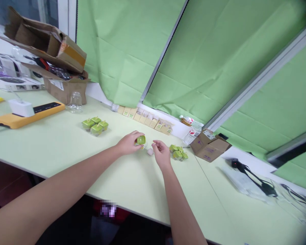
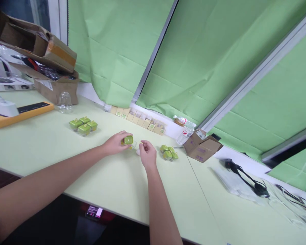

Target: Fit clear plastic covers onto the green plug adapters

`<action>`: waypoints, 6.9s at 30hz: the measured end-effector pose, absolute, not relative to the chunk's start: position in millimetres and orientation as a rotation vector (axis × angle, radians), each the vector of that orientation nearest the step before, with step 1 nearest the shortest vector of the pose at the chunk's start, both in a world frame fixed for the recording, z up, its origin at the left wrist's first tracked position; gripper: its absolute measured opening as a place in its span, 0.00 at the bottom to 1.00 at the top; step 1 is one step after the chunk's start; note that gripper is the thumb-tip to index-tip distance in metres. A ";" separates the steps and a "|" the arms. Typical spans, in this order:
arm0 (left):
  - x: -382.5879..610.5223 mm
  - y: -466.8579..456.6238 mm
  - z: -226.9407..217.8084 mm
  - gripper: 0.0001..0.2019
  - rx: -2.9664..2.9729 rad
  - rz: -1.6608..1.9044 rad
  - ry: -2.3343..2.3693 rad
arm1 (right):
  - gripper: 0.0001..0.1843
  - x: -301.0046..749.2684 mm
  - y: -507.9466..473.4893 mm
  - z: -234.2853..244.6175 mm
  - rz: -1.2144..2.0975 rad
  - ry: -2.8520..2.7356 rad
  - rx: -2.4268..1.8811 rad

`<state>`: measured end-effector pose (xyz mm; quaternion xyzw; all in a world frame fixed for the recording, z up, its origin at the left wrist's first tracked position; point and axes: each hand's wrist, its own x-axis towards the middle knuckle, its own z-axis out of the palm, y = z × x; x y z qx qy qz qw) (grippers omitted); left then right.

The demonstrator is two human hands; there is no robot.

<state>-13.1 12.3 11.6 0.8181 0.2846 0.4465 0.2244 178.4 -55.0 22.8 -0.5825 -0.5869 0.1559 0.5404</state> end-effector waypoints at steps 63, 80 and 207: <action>3.7 9.4 10.6 0.05 1.686 0.941 0.615 | 0.11 159.4 -62.8 21.2 0.245 -1.539 -1.326; 4.8 4.6 21.0 0.09 1.416 0.956 0.560 | 0.16 155.6 -62.5 25.0 0.380 -1.347 -1.307; 2.9 19.0 20.9 0.11 1.043 1.212 0.590 | 0.28 126.9 -52.2 31.0 0.036 -1.557 -1.171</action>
